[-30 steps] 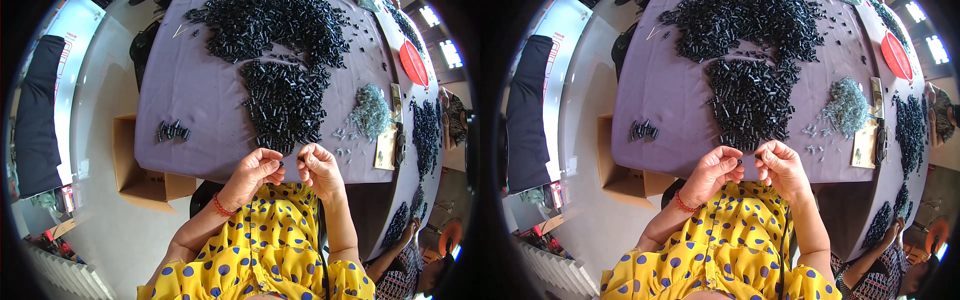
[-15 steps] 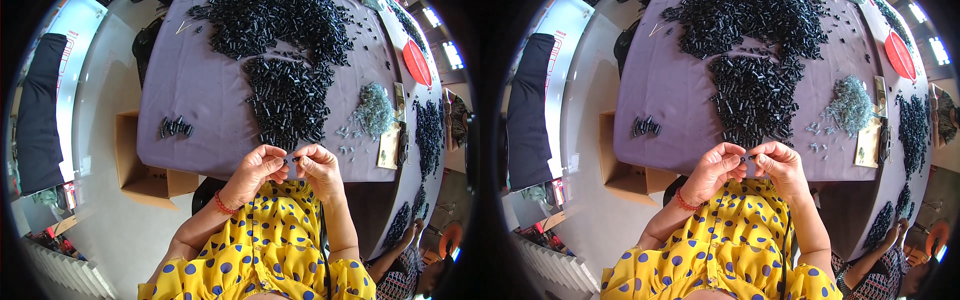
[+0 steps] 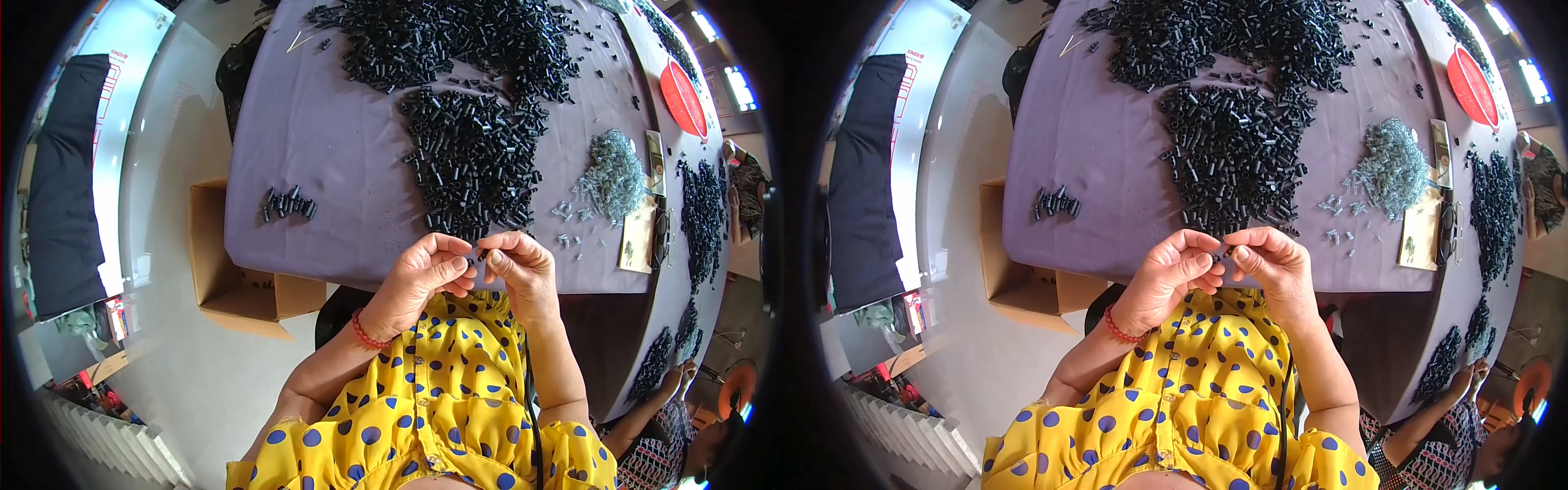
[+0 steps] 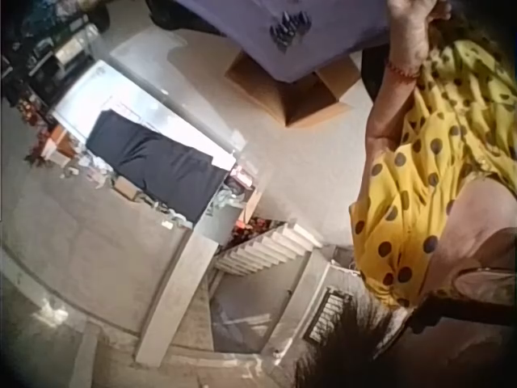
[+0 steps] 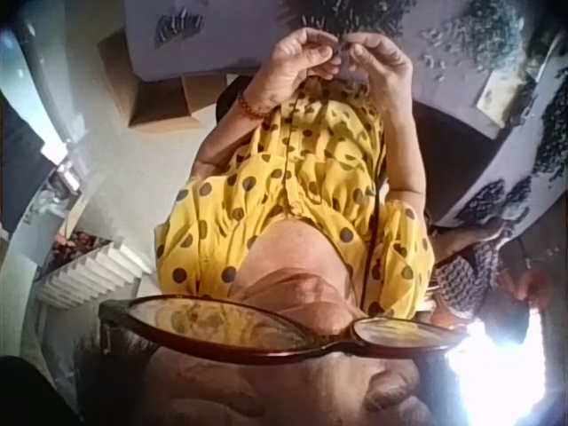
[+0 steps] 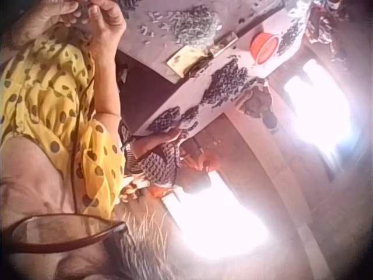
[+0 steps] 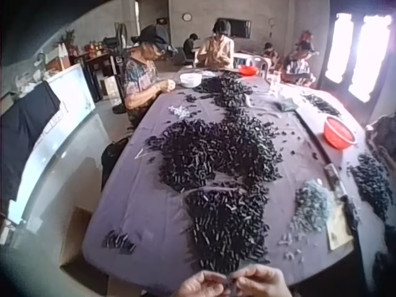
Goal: Assemble small black plastic components by joining them together at a workshop table.
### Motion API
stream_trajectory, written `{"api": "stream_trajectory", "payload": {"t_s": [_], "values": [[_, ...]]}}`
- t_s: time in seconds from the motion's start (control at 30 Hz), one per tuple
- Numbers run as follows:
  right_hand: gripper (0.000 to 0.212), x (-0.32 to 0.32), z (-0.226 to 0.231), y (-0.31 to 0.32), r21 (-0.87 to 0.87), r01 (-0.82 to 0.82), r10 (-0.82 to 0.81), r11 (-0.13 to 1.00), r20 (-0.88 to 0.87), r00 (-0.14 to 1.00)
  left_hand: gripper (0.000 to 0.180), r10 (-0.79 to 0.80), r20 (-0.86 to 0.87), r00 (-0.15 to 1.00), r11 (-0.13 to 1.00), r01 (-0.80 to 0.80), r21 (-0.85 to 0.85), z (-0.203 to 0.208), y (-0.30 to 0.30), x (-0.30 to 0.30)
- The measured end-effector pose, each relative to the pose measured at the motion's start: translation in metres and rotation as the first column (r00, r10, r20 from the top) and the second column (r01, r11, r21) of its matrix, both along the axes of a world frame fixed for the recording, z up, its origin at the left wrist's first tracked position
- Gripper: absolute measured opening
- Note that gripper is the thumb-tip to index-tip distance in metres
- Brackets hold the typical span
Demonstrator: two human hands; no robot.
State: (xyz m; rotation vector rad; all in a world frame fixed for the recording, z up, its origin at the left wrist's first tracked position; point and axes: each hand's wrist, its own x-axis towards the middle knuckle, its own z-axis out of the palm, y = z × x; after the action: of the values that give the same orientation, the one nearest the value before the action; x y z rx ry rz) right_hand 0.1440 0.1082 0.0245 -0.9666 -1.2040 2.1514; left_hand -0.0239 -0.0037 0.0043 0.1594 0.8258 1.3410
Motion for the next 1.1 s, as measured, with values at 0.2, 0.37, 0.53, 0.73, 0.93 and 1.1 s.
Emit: {"api": "stream_trajectory", "payload": {"t_s": [0.2,0.37,0.53,0.73,0.93,1.1], "values": [[0.015,-0.0011,-0.0022,-0.0006,0.027,0.004,-0.004,1.0,-0.002,1.0,0.021,0.001,-0.021,1.0,1.0,0.0,0.016,0.0005,0.0001,0.0008],[0.015,-0.0013,-0.002,-0.0014,0.025,-0.003,0.003,1.0,0.011,1.0,0.02,0.001,-0.02,1.0,0.999,-0.001,0.032,0.0015,0.0001,0.0013],[0.014,-0.0024,-0.0014,-0.0033,0.054,0.002,-0.003,0.999,0.018,1.0,0.02,0.017,-0.012,1.0,0.999,-0.016,0.046,-0.0011,-0.0008,0.0031],[0.014,-0.0024,-0.003,-0.0047,0.095,-0.006,0.004,0.995,0.021,1.0,0.021,0.033,0.017,0.999,0.998,-0.034,0.057,-0.0019,-0.0017,0.0031],[0.013,-0.0033,-0.0022,-0.0062,0.168,-0.034,0.027,0.985,0.043,0.999,0.023,0.035,0.01,0.999,0.997,-0.036,0.072,-0.0017,-0.0016,0.005],[0.011,-0.0053,0.0024,-0.007,0.227,-0.05,0.035,0.973,0.07,0.997,0.021,0.022,-0.019,1.0,0.998,-0.021,0.054,0.0026,-0.0003,0.0037]]}}
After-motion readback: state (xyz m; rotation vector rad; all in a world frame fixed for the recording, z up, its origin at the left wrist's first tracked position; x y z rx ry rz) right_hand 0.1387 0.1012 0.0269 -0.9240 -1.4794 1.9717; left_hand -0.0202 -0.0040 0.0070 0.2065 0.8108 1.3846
